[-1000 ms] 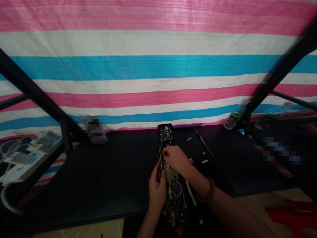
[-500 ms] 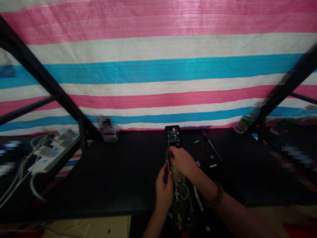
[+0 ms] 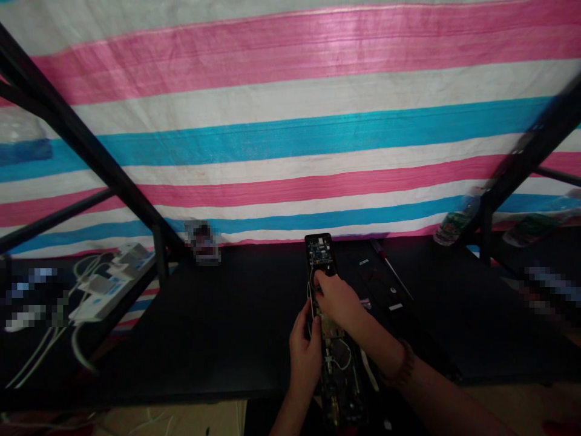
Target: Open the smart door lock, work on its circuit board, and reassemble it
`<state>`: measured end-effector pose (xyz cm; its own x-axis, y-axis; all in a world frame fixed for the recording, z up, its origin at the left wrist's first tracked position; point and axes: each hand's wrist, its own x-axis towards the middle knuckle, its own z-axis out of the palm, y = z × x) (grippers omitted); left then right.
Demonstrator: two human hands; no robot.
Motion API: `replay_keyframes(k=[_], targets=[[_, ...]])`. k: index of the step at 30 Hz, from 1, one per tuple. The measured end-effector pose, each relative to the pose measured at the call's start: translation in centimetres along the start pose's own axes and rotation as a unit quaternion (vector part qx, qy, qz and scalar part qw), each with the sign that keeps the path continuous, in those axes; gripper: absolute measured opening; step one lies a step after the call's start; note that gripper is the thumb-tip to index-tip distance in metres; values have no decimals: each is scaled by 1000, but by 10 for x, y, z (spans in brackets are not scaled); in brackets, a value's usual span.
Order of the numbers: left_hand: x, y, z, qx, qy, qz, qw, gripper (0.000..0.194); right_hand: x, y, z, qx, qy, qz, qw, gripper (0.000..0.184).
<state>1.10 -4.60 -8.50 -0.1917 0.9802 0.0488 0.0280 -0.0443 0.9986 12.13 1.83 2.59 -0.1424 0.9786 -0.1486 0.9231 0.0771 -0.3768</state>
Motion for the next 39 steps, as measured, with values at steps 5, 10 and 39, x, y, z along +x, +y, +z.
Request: replay_keyframes(k=[5,10,39], targets=[[-9,13,-3,87,96,106,986,42,-13,3,6,105,74,-42,991,13],[-26,41,-7,102,41,173,979,25,-25,7,5,205,144,-188,950,53],[-32,14,-1,65,-38,-46,996,55,64,27,-5,3,233,-259,937,12]])
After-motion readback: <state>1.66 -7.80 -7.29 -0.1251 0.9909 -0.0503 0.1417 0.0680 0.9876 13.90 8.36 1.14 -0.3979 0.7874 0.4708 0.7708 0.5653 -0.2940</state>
